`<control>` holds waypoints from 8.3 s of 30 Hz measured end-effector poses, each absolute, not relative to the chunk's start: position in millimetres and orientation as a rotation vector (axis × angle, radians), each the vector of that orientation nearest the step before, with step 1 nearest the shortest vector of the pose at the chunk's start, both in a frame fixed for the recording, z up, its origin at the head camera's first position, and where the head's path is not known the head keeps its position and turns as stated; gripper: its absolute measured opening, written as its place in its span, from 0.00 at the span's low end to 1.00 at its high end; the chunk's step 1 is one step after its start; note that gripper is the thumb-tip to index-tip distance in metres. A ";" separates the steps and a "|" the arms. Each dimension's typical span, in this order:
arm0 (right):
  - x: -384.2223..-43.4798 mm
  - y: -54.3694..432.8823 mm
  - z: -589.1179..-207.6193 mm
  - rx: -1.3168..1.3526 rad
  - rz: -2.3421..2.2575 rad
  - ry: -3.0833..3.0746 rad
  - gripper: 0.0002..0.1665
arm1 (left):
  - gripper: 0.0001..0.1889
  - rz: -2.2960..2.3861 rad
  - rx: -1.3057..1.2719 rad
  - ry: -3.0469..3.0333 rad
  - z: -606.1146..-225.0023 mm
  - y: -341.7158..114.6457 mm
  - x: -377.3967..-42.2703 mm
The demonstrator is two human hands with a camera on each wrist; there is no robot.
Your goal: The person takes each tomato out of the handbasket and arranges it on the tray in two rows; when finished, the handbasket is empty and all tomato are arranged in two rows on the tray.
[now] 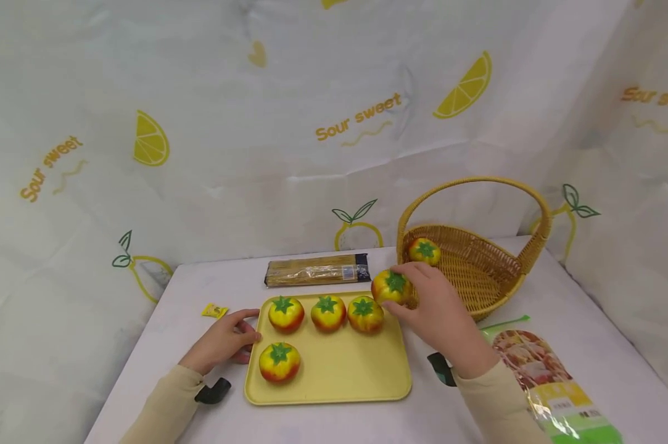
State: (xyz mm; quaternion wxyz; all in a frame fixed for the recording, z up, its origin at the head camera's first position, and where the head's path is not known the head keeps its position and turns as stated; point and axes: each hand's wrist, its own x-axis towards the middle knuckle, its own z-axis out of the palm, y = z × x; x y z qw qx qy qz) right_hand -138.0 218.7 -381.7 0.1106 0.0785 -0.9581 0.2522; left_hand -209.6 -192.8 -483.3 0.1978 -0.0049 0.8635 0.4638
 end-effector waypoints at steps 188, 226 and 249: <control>-217.3 335.7 -369.9 0.281 0.650 -3.163 0.46 | 0.31 1.261 0.036 2.441 -482.8 -193.7 -210.2; -118.8 222.0 -418.8 0.611 0.979 -3.091 0.39 | 0.31 1.279 0.021 2.415 -484.4 -193.9 -210.7; -121.4 218.7 -426.5 0.637 0.975 -3.250 0.35 | 0.31 1.277 -0.031 2.410 -487.2 -196.5 -210.1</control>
